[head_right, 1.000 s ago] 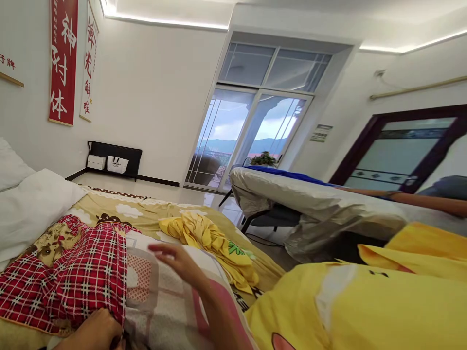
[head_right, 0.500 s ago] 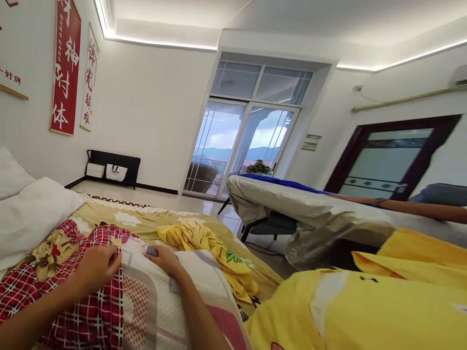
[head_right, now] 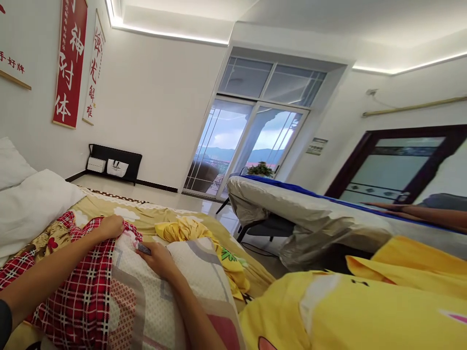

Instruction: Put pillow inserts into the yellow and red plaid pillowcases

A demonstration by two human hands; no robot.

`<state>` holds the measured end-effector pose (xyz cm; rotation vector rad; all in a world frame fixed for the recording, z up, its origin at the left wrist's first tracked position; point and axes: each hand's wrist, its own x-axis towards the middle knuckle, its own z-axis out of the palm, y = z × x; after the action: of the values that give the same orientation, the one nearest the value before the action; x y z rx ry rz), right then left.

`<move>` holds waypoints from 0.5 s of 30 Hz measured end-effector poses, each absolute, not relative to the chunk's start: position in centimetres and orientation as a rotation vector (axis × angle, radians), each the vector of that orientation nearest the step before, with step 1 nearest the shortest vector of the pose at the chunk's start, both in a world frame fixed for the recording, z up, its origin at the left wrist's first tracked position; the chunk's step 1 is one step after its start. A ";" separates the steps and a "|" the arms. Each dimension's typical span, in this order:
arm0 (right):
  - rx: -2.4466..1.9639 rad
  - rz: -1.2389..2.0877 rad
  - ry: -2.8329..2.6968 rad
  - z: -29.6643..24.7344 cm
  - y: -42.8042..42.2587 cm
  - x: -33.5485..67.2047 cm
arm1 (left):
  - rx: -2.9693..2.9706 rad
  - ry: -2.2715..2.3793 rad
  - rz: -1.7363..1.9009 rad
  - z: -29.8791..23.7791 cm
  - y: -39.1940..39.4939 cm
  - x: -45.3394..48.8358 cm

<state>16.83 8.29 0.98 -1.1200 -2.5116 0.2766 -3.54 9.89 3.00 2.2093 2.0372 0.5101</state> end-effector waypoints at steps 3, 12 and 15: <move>-1.068 0.290 -2.474 1.6 8.0 15.8 | 2.282 1.944 0.629 3.3 10.2 -1.9; -0.812 0.502 -2.403 4.2 6.5 15.8 | 2.259 1.806 0.566 4.6 10.9 -3.2; -0.739 0.579 -2.383 4.4 5.9 15.6 | 2.192 1.795 0.512 4.8 11.2 -4.0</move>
<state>15.63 5.95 4.40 -0.7388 -2.3830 0.5789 -4.03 11.21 4.77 2.1917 1.7946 0.5116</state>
